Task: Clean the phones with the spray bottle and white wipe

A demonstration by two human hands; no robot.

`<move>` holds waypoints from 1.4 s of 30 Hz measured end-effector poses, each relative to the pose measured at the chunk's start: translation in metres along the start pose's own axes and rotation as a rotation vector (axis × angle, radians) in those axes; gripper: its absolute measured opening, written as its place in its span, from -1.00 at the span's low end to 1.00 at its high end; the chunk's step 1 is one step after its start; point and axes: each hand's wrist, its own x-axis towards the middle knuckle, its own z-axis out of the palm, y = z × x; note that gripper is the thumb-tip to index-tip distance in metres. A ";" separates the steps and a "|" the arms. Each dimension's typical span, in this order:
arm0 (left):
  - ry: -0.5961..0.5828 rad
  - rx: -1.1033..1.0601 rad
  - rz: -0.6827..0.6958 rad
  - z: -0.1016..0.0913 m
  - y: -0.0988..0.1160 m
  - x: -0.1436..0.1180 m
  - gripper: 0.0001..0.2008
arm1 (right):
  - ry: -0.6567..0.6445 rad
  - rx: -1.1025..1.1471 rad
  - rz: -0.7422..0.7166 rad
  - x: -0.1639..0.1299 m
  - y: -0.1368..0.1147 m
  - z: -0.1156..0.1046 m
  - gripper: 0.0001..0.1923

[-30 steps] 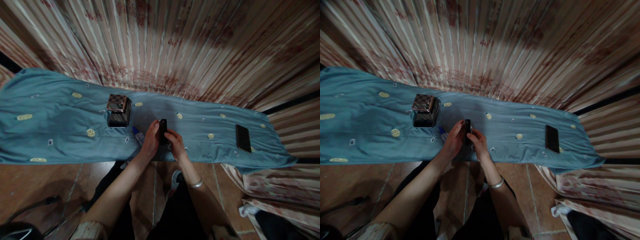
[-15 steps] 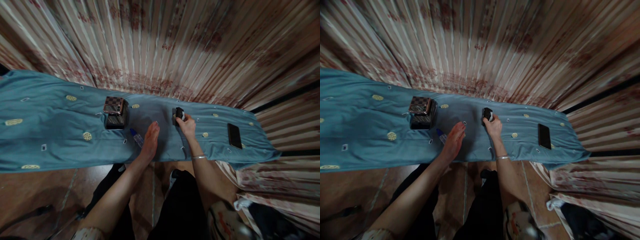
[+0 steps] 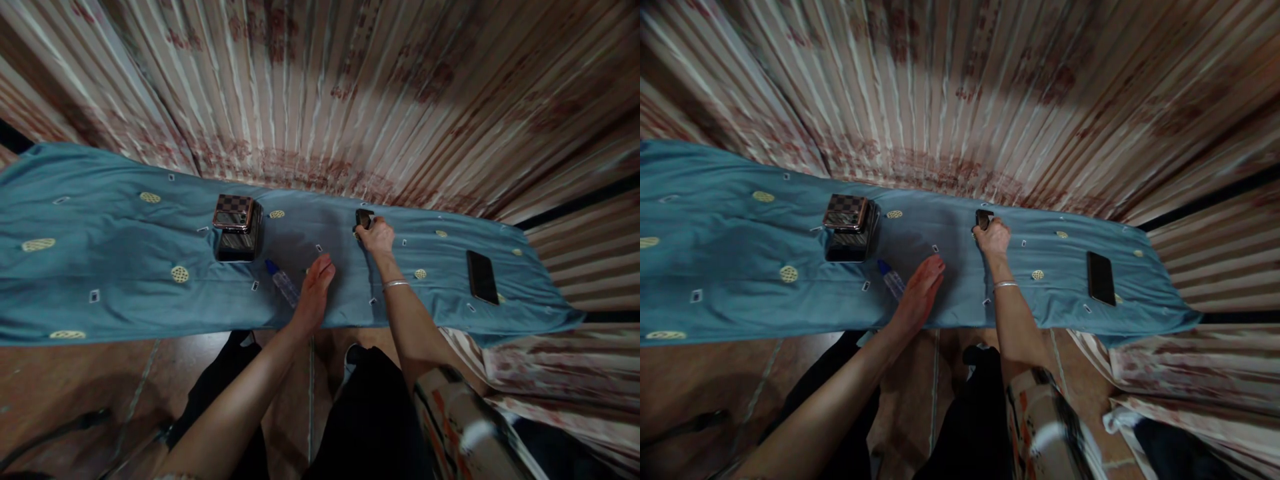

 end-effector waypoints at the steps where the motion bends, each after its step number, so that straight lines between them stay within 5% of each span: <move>1: -0.009 0.013 0.003 0.000 -0.001 0.000 -0.67 | -0.001 -0.002 -0.003 0.001 -0.002 0.001 -0.49; 15: -0.015 -0.009 -0.013 0.004 -0.012 0.002 -0.62 | -0.024 0.045 -0.134 -0.001 -0.047 0.024 -0.51; 26: -0.018 -0.022 -0.025 0.002 -0.001 -0.005 -0.71 | 0.060 0.651 0.097 -0.003 -0.022 0.019 -0.61; 31: 0.022 -0.129 -0.070 0.002 0.012 -0.009 -0.70 | -0.027 0.906 0.072 -0.050 -0.021 0.015 -0.62; 35: -0.020 -0.241 -0.091 -0.003 0.021 -0.007 -0.79 | -0.270 1.387 -0.040 -0.107 -0.023 0.007 -0.63; 42: -0.106 -0.169 -0.054 -0.017 0.025 -0.006 -0.75 | -0.175 1.278 -0.278 -0.161 -0.025 -0.011 -0.60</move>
